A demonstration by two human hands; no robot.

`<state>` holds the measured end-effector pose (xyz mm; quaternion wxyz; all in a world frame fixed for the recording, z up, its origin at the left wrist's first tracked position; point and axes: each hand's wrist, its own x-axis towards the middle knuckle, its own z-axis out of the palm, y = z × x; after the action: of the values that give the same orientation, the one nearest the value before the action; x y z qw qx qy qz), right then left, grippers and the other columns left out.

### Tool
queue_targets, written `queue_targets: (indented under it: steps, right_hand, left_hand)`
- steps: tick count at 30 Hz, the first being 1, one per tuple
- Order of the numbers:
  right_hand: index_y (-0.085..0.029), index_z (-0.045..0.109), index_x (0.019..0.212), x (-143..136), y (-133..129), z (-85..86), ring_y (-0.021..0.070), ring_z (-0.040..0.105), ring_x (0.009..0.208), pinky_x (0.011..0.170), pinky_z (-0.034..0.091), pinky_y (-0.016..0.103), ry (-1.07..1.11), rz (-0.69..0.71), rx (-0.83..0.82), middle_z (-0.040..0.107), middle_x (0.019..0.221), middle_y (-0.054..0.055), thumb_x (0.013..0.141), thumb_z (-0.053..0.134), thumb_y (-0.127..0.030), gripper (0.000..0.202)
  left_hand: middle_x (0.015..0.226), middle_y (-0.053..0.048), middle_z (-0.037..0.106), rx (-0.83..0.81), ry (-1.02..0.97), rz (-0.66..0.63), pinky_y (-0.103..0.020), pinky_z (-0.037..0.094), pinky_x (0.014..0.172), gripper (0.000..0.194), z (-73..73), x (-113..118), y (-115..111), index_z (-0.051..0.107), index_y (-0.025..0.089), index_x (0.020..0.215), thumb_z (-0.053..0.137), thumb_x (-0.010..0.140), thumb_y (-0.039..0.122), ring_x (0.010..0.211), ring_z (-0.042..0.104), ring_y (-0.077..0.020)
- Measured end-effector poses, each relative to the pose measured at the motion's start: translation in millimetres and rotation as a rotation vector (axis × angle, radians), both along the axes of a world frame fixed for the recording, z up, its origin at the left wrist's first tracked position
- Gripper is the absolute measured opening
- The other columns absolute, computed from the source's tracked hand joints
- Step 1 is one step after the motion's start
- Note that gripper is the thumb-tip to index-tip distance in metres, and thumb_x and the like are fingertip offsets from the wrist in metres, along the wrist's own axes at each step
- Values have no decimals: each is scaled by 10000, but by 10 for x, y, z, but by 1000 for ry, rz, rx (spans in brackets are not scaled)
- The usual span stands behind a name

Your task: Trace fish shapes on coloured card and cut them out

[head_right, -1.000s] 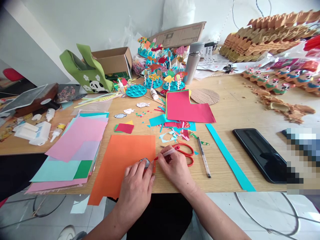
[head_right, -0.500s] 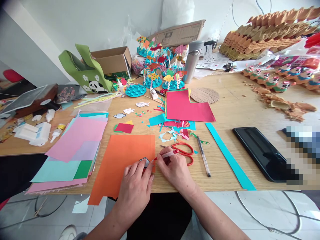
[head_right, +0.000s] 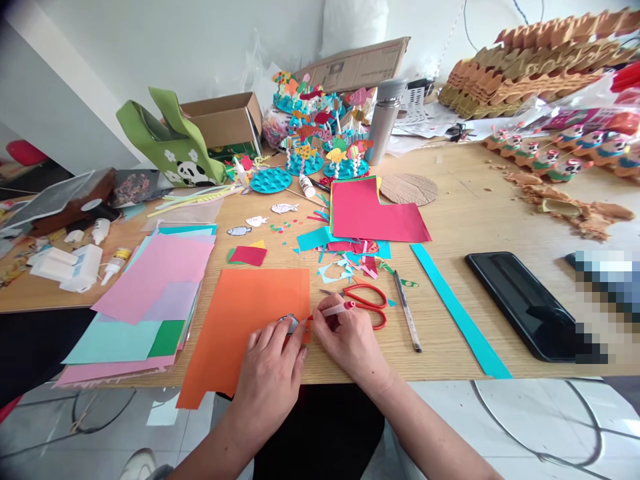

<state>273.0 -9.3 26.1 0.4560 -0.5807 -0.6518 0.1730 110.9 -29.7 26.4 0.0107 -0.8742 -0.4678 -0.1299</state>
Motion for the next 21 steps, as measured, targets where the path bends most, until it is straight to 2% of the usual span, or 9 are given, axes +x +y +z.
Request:
queue_targets:
  steps: [21]
  right_hand:
    - [-202,520,692,-6,-18,23,86,508,445,388,409,196,13,23,-54,583,600,-11,870,505,-234,182]
  left_hand:
    - [1199,-93,619,-55,-78,-1,-423,452,874,296,22,-36,2,576,154,1205,444,944,202,1080,560,-242]
